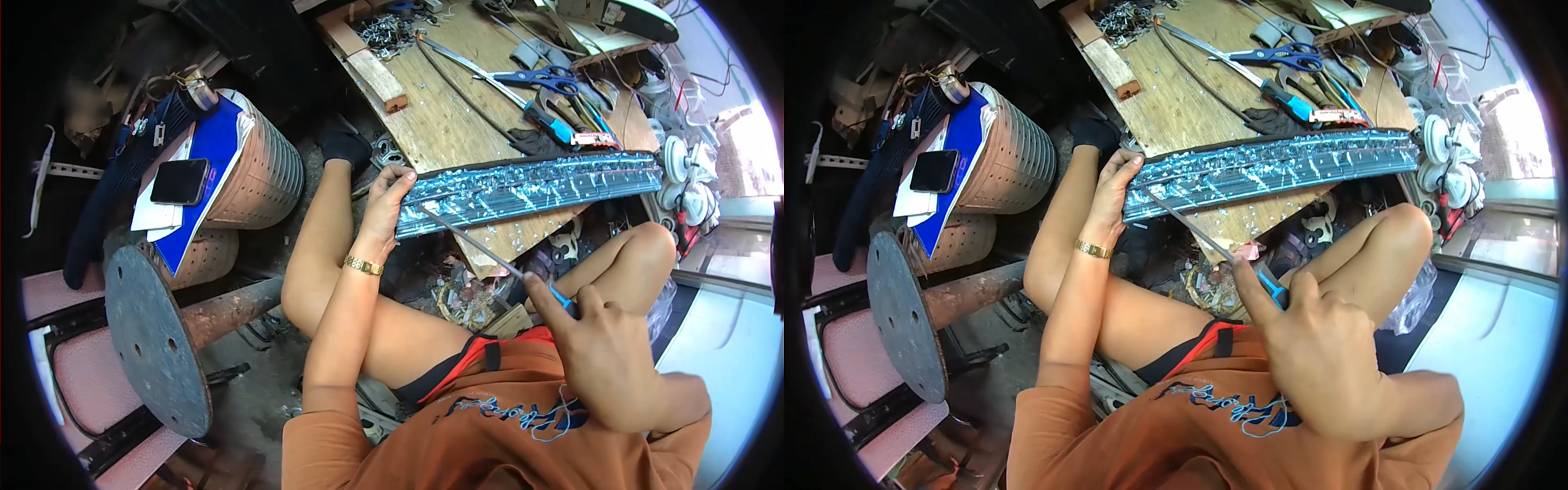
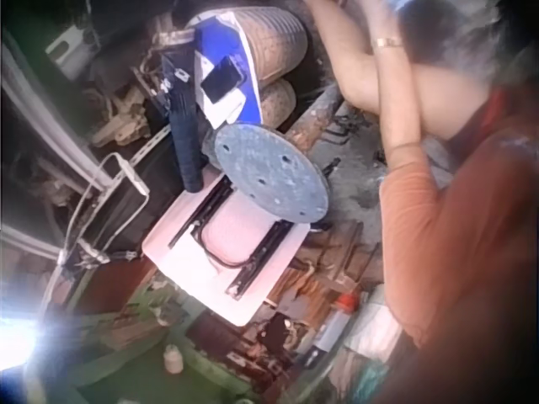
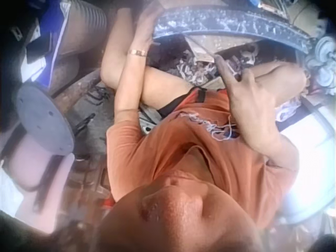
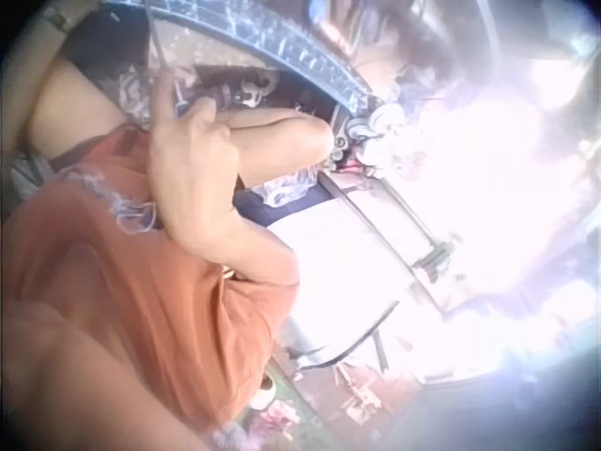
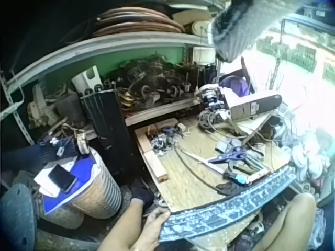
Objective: The person uses a screwdriver and a hammer to work on a metal air conditioning component, then uses a cloth to wipe down small parts before organizing currency notes.
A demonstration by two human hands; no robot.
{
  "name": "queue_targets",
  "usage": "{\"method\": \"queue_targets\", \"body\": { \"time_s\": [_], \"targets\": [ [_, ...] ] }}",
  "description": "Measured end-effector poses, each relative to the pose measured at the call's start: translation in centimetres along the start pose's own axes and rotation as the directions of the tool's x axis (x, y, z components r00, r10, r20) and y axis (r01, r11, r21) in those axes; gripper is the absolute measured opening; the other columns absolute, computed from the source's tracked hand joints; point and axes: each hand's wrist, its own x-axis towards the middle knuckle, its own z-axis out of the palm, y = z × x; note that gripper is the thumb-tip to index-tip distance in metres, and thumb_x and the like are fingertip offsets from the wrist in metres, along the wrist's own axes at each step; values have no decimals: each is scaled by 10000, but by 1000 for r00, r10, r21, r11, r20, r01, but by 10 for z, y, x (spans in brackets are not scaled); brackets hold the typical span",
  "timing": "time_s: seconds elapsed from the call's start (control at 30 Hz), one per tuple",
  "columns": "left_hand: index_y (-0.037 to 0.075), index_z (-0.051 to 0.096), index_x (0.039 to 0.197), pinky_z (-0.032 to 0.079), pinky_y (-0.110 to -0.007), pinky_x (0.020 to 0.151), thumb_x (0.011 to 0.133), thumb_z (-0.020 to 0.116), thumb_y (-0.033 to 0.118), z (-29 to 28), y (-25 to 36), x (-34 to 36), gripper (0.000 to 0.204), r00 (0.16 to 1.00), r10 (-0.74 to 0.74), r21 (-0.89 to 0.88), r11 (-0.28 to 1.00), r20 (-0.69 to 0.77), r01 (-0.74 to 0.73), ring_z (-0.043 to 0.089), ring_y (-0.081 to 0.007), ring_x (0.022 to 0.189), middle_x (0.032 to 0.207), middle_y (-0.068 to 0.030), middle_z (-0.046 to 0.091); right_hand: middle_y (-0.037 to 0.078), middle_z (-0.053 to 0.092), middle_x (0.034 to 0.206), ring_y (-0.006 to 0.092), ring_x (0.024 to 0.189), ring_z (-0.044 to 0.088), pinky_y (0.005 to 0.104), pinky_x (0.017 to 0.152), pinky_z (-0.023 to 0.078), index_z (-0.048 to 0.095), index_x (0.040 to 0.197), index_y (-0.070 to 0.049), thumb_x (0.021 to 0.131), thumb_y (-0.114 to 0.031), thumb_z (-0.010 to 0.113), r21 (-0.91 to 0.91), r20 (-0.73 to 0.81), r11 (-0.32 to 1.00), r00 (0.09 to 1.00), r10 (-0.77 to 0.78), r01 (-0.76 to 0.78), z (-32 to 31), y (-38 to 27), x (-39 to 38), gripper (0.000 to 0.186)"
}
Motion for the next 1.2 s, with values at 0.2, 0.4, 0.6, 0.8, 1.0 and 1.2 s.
{"method": "queue_targets", "body": {
  "time_s": [0.2,0.4,0.6,0.8,1.0,1.2],
  "targets": [
    [87,630,1041,573,-262,716,998,719,122,-8,4,-3,104,999,3,42,999,-36,-2,679,-97,806,922,-23,690,179,619,945,341,665,683,450,562,550,508,1558,-238,863,-42,608,-73,204,996,977,58,-44,-18,-22,24,728],
    [84,676,1029,519,-259,819,1013,703,193,-1,1,10,113,972,232,435,871,47,-229,641,-87,907,955,-2,676,146,606,905,322,609,693,435,493,555,421,1603,-318,909,-87,586,260,49,965,998,-29,15,123,15,-1,750],
    [95,677,1005,490,-247,827,1024,692,209,-19,10,13,116,996,89,351,934,-33,-71,592,-67,883,946,20,648,50,561,820,235,633,653,398,510,507,512,1547,-207,883,-144,698,350,-287,931,958,6,99,171,23,13,692],
    [108,665,1001,492,-223,783,1055,663,232,1,11,14,135,999,27,372,928,-26,-16,607,-53,840,914,40,636,34,563,822,211,629,651,364,499,504,539,1523,-195,914,-185,716,314,-408,937,913,-15,156,234,37,22,634],
    [109,673,995,490,-250,804,1010,703,268,-1,17,5,163,994,68,439,898,-85,-23,610,-80,872,925,11,656,49,629,904,216,701,702,344,550,553,564,1502,-202,865,-200,734,306,-485,926,873,-49,223,266,32,36,659],
    [121,683,983,476,-222,789,1002,728,223,7,17,10,114,998,63,401,915,-29,-47,588,-50,868,930,48,657,106,730,1052,271,848,752,387,641,591,577,1417,-136,852,-247,781,486,-508,837,860,36,252,283,43,38,611]
  ]
}}
